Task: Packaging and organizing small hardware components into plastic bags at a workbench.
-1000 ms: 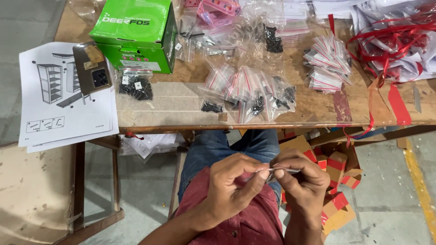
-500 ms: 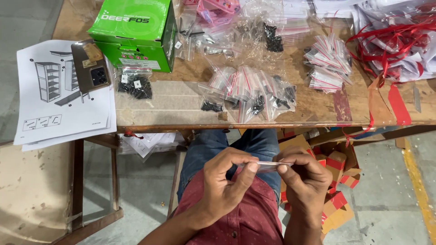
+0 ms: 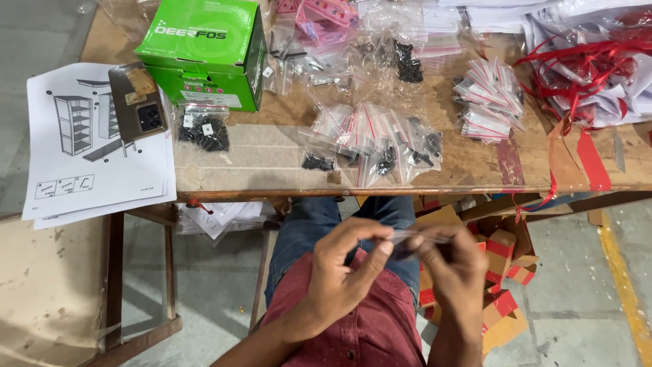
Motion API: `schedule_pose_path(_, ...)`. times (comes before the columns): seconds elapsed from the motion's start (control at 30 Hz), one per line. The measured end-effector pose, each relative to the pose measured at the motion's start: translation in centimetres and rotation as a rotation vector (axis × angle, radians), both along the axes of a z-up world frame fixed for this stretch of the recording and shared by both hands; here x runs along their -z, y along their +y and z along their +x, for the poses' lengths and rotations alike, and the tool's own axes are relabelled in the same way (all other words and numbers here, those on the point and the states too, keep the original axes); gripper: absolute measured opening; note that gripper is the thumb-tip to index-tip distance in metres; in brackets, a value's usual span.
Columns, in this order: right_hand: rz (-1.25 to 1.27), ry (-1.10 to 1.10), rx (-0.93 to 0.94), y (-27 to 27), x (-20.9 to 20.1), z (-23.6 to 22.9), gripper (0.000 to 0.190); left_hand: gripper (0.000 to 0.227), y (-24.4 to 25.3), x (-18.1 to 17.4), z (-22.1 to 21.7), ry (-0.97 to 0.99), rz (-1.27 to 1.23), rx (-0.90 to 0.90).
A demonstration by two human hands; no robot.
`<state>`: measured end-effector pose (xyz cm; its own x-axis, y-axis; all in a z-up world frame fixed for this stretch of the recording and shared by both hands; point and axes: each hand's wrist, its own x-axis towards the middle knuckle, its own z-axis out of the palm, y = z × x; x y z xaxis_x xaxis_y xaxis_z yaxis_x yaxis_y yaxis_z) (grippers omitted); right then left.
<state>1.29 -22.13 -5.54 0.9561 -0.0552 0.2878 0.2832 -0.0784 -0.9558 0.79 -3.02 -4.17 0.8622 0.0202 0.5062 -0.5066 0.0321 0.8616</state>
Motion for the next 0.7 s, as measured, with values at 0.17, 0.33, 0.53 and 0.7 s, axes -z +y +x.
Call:
schedule_pose_path(0.17, -0.104, 0.013, 0.35, -2.9, 0.3, 5.8, 0.013, 0.014, 0.4, -0.3, 0.5, -0.003, -0.038, -0.021)
schedule_pose_path(0.33, -0.43, -0.222, 0.579, -4.2, 1.8, 12.2, 0.014, 0.013, 0.2, 0.3, 0.7, 0.025, -0.026, 0.037)
schedule_pose_path(0.53, -0.526, -0.28, 0.511, -2.4, 3.7, 15.3, 0.014, 0.013, 0.2, -0.1, 0.6, 0.084, 0.01, 0.058)
schedule_pose_path(0.7, -0.808, -0.455, 0.461, -2.7, 5.4, 15.4, 0.015, 0.014, 0.6, 0.4, 1.4, 0.045, 0.06, 0.015)
